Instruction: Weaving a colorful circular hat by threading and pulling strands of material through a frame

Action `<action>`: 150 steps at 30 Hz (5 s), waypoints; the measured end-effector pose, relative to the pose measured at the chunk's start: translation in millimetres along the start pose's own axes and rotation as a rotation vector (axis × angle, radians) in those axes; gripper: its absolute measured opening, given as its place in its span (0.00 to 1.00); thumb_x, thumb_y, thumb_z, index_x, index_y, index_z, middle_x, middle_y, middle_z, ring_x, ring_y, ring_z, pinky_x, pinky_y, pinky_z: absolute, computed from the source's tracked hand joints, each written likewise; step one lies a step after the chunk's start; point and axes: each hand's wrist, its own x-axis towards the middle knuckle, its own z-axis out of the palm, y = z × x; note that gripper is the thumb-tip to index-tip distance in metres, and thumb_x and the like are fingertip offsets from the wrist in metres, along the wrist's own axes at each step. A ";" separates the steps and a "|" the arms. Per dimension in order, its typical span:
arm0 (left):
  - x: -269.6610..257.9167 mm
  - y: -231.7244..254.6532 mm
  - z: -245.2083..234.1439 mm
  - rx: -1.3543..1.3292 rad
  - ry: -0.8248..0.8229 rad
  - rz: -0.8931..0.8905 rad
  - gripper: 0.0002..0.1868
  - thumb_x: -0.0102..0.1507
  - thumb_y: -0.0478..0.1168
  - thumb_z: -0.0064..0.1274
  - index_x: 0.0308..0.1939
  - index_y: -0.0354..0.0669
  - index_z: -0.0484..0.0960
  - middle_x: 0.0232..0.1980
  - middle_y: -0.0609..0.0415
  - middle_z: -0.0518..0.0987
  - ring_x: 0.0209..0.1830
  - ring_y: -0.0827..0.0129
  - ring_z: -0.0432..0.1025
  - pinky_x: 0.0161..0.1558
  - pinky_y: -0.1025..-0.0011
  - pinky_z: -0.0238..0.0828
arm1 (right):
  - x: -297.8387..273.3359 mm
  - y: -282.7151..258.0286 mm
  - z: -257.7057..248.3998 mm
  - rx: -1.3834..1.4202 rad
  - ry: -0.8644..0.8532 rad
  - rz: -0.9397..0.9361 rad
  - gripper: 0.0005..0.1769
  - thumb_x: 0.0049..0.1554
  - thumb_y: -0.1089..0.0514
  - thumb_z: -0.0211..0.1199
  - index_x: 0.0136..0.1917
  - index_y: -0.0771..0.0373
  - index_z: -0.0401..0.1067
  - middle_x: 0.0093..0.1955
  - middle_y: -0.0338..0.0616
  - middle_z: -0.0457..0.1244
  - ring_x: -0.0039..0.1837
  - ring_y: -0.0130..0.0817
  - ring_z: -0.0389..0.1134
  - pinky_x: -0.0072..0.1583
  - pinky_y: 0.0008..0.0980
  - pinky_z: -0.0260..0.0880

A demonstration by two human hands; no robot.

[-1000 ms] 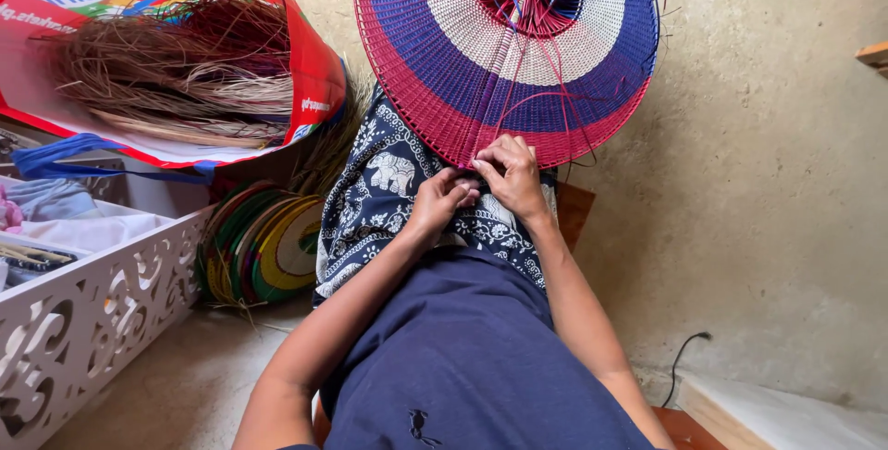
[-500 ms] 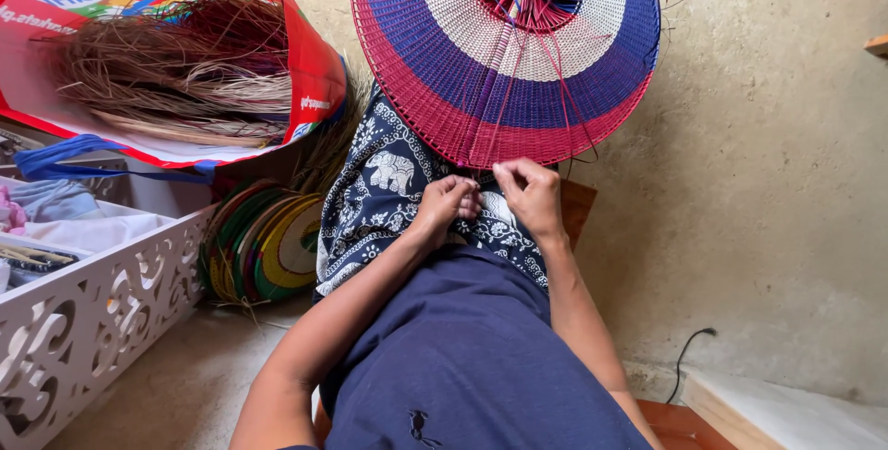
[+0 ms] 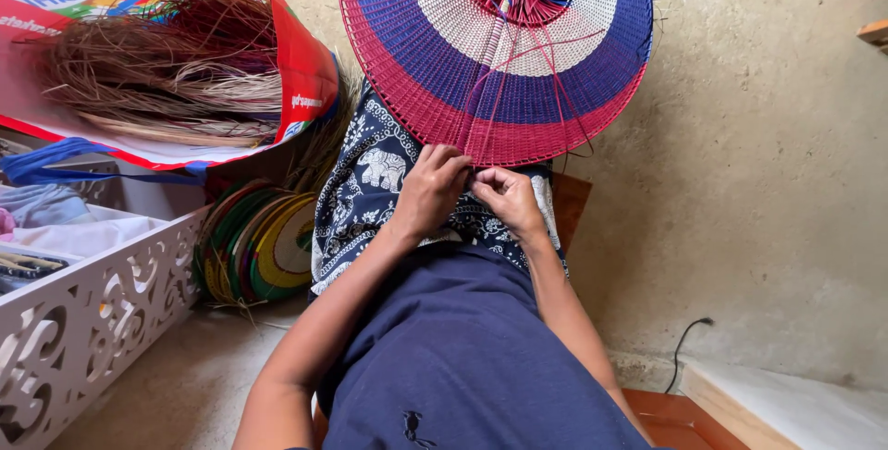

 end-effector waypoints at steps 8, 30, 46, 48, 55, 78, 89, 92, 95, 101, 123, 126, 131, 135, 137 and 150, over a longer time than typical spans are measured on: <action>1.7 -12.7 10.4 0.012 -0.084 0.091 0.08 0.61 0.36 0.60 0.44 0.46 0.83 0.43 0.53 0.74 0.43 0.58 0.69 0.43 0.65 0.74 | -10.7 7.2 0.5 0.120 0.056 0.032 0.06 0.53 0.65 0.70 0.46 0.64 0.77 0.35 0.40 0.65 0.34 0.17 0.60 0.33 0.17 0.61; 40.0 2.6 3.5 0.111 0.000 0.354 0.07 0.59 0.39 0.60 0.27 0.49 0.77 0.37 0.54 0.75 0.43 0.58 0.71 0.53 0.63 0.66 | -26.6 -7.7 21.6 0.357 0.102 -0.019 0.09 0.55 0.66 0.68 0.50 0.63 0.77 0.31 0.42 0.64 0.30 0.23 0.63 0.30 0.23 0.65; 48.9 18.5 2.6 0.373 -0.241 0.254 0.06 0.55 0.37 0.53 0.25 0.47 0.85 0.37 0.52 0.78 0.50 0.58 0.67 0.74 0.49 0.40 | -30.7 -9.2 -10.5 0.318 -0.136 -0.050 0.05 0.54 0.65 0.68 0.39 0.66 0.73 0.26 0.40 0.59 0.30 0.22 0.60 0.31 0.23 0.61; 45.1 14.5 6.9 0.393 -0.256 0.231 0.06 0.54 0.37 0.53 0.26 0.48 0.86 0.37 0.52 0.77 0.51 0.58 0.66 0.74 0.47 0.38 | -33.2 -18.1 -14.6 0.074 -0.241 -0.231 0.09 0.58 0.59 0.69 0.38 0.64 0.75 0.37 0.43 0.61 0.42 0.29 0.61 0.46 0.34 0.66; 34.5 -6.9 18.6 0.383 -0.246 0.237 0.08 0.58 0.41 0.51 0.26 0.51 0.83 0.36 0.55 0.76 0.50 0.59 0.66 0.74 0.46 0.39 | -66.9 -58.9 -38.7 0.123 -0.196 -0.475 0.13 0.58 0.55 0.66 0.36 0.65 0.78 0.60 0.61 0.63 0.63 0.49 0.64 0.64 0.48 0.62; 23.3 -51.8 22.4 0.004 -0.150 -0.050 0.07 0.56 0.46 0.67 0.30 0.54 0.84 0.34 0.61 0.79 0.42 0.64 0.72 0.50 0.63 0.68 | -73.2 -112.8 -164.7 0.160 0.225 -0.385 0.27 0.62 0.39 0.52 0.48 0.67 0.74 0.38 0.56 0.66 0.41 0.47 0.72 0.49 0.38 0.74; 24.9 -39.5 16.6 0.069 -0.107 0.009 0.07 0.53 0.42 0.67 0.27 0.50 0.83 0.42 0.57 0.77 0.49 0.59 0.67 0.53 0.61 0.63 | -7.1 -36.3 -22.5 -0.124 0.012 -0.063 0.10 0.62 0.62 0.62 0.55 0.68 0.77 0.33 0.50 0.70 0.29 0.28 0.70 0.30 0.22 0.70; 25.6 -34.1 10.7 0.050 -0.133 0.018 0.07 0.52 0.44 0.67 0.28 0.51 0.84 0.43 0.59 0.76 0.50 0.60 0.67 0.55 0.60 0.62 | -1.1 -44.2 -16.3 -0.164 0.044 0.005 0.10 0.61 0.60 0.64 0.54 0.67 0.76 0.29 0.47 0.68 0.25 0.27 0.67 0.25 0.21 0.66; 24.5 -37.7 11.7 -0.035 -0.144 -0.008 0.05 0.57 0.45 0.65 0.33 0.54 0.86 0.43 0.60 0.76 0.49 0.62 0.68 0.55 0.61 0.62 | 6.4 -46.4 -12.4 -0.304 0.061 0.067 0.09 0.58 0.54 0.68 0.47 0.62 0.77 0.23 0.41 0.65 0.21 0.25 0.64 0.23 0.21 0.61; 27.6 -32.1 0.7 -0.187 -0.125 -0.061 0.07 0.66 0.45 0.58 0.37 0.50 0.86 0.41 0.55 0.79 0.46 0.59 0.71 0.51 0.62 0.65 | 24.2 -38.9 -1.7 -0.684 0.126 0.015 0.05 0.54 0.51 0.68 0.44 0.49 0.79 0.20 0.31 0.61 0.26 0.32 0.65 0.35 0.32 0.68; 74.2 17.9 -211.3 0.343 0.919 -0.282 0.55 0.74 0.47 0.81 0.82 0.58 0.45 0.80 0.52 0.62 0.82 0.58 0.63 0.80 0.55 0.63 | 9.9 -56.4 -3.8 -0.597 0.057 0.027 0.06 0.63 0.54 0.63 0.44 0.53 0.75 0.31 0.29 0.70 0.33 0.26 0.75 0.34 0.24 0.69; 110.2 50.0 -191.7 0.083 0.529 0.078 0.26 0.64 0.40 0.72 0.56 0.28 0.76 0.50 0.34 0.74 0.49 0.44 0.69 0.58 0.52 0.63 | 15.8 -42.4 -9.4 -0.390 0.069 -0.017 0.04 0.54 0.56 0.64 0.42 0.56 0.77 0.19 0.33 0.63 0.22 0.24 0.62 0.33 0.21 0.65; 75.0 9.1 -36.3 -0.053 -0.109 -0.222 0.11 0.61 0.48 0.65 0.39 0.45 0.88 0.31 0.49 0.84 0.34 0.49 0.80 0.40 0.54 0.76 | 21.6 -13.4 -17.3 -0.280 0.131 -0.084 0.04 0.54 0.59 0.64 0.44 0.59 0.77 0.21 0.35 0.64 0.24 0.22 0.62 0.32 0.22 0.64; 75.2 24.2 17.2 -0.017 -0.562 -0.612 0.22 0.62 0.60 0.53 0.32 0.48 0.89 0.33 0.41 0.85 0.43 0.36 0.80 0.46 0.45 0.75 | 37.5 34.2 -28.6 -0.185 0.206 -0.040 0.05 0.55 0.62 0.63 0.47 0.58 0.77 0.25 0.32 0.64 0.27 0.18 0.60 0.32 0.21 0.64; 77.2 19.6 34.1 -0.054 -0.545 -0.648 0.17 0.61 0.59 0.54 0.34 0.55 0.89 0.35 0.47 0.86 0.45 0.41 0.80 0.46 0.47 0.76 | 38.3 35.2 -39.0 -0.165 0.195 -0.029 0.06 0.57 0.62 0.62 0.48 0.59 0.75 0.27 0.33 0.65 0.29 0.18 0.59 0.33 0.23 0.65; 33.8 -14.3 61.6 0.109 -0.330 -0.426 0.13 0.61 0.51 0.53 0.35 0.46 0.82 0.32 0.45 0.80 0.40 0.42 0.79 0.41 0.48 0.77 | 39.8 -3.1 -19.1 -0.660 0.159 0.130 0.07 0.53 0.51 0.64 0.46 0.42 0.81 0.26 0.34 0.68 0.38 0.35 0.74 0.43 0.38 0.73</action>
